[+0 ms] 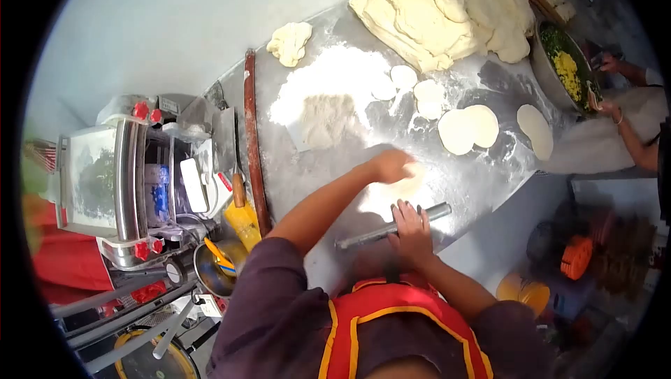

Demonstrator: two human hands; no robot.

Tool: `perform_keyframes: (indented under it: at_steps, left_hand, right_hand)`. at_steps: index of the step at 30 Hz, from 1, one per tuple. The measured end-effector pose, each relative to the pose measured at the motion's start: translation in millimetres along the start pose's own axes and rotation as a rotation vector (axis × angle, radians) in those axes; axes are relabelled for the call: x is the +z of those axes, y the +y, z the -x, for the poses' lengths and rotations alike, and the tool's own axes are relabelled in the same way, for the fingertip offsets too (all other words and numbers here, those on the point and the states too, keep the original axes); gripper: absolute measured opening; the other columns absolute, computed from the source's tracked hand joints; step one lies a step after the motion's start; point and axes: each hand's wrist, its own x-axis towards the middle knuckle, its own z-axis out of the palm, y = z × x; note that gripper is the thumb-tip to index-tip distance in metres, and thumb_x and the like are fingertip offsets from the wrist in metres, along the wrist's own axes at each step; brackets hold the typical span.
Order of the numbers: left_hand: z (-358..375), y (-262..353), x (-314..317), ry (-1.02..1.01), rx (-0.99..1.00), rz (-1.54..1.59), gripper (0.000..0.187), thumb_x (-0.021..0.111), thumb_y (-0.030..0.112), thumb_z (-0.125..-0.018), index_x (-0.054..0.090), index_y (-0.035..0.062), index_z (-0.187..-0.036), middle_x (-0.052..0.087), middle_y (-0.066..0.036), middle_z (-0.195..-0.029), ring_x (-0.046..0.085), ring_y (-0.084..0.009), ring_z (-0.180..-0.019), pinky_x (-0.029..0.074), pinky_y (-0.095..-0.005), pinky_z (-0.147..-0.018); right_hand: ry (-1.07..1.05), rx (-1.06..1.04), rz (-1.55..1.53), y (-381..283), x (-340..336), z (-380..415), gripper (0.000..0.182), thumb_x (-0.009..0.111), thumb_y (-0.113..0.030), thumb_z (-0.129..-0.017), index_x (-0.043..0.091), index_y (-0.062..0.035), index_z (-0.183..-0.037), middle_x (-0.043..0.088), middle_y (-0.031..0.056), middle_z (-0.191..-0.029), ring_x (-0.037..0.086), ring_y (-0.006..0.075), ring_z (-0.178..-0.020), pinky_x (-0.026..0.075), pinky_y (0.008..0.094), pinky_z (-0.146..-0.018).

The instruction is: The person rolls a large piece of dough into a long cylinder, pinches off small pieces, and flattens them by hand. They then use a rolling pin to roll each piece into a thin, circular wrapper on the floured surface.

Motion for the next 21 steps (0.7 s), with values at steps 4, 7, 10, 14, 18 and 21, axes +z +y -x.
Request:
perform_keyframes:
  at_steps: [4,7,10,14,18,21]
  left_hand:
    - [-83,5,-28,0.637,-0.010,0.066,0.040,0.062,0.018,-0.085,0.060,-0.0006,-0.120,0.061,-0.020,-0.120,0.056,-0.0371,-0.112,0.043,-0.0435,-0.099]
    - [-104,-25,-33,0.954,-0.156,-0.504,0.037,0.060,0.013,-0.084,0.058,-0.0015,-0.118,0.060,-0.020,-0.118,0.053,-0.0378,-0.113,0.042,-0.0440,-0.100]
    - [-86,-35,-27,0.847,-0.147,-0.505,0.033,0.057,0.008,-0.084,0.056,-0.0007,-0.116,0.056,-0.018,-0.117,0.052,-0.0378,-0.110,0.040,-0.0460,-0.100]
    - [-16,-15,8,0.616,-0.037,-0.455,0.030,0.057,0.007,-0.083,0.057,-0.0006,-0.112,0.055,-0.018,-0.117,0.052,-0.0358,-0.109,0.043,-0.0425,-0.095]
    - [88,19,56,0.684,0.049,-0.394,0.028,0.063,0.010,-0.083,0.057,0.0006,-0.109,0.055,-0.018,-0.116,0.053,-0.0366,-0.107,0.044,-0.0447,-0.092]
    - [118,13,67,0.524,-0.167,-0.296,0.032,0.066,0.012,-0.082,0.057,0.0009,-0.111,0.056,-0.017,-0.117,0.053,-0.0355,-0.110,0.043,-0.0456,-0.095]
  right_hand:
    - [-0.003,-0.020,-0.077,9,9,3,0.071,0.071,-0.028,-0.079,0.042,-0.0099,-0.142,0.046,0.0101,-0.147,0.045,0.0273,-0.134,0.030,0.0528,-0.110]
    - [-0.023,-0.020,-0.118,10,2,0,0.064,0.067,-0.028,-0.082,0.044,-0.0094,-0.139,0.046,0.0103,-0.146,0.044,0.0277,-0.134,0.029,0.0534,-0.111]
    - [-0.032,0.002,-0.163,6,-3,-1,0.062,0.065,-0.027,-0.083,0.045,-0.0083,-0.138,0.046,0.0112,-0.145,0.044,0.0288,-0.134,0.028,0.0542,-0.111]
    - [-0.038,0.012,-0.195,6,-6,-3,0.059,0.063,-0.025,-0.084,0.046,-0.0073,-0.137,0.047,0.0123,-0.144,0.043,0.0296,-0.134,0.026,0.0547,-0.112]
    - [0.002,-0.025,-0.147,9,6,2,0.067,0.066,-0.026,-0.083,0.041,-0.0082,-0.142,0.046,0.0121,-0.145,0.043,0.0291,-0.134,0.024,0.0540,-0.113]
    - [-0.002,-0.005,-0.105,5,6,1,0.064,0.067,-0.028,-0.082,0.045,-0.0087,-0.139,0.047,0.0104,-0.144,0.044,0.0263,-0.132,0.025,0.0522,-0.113]
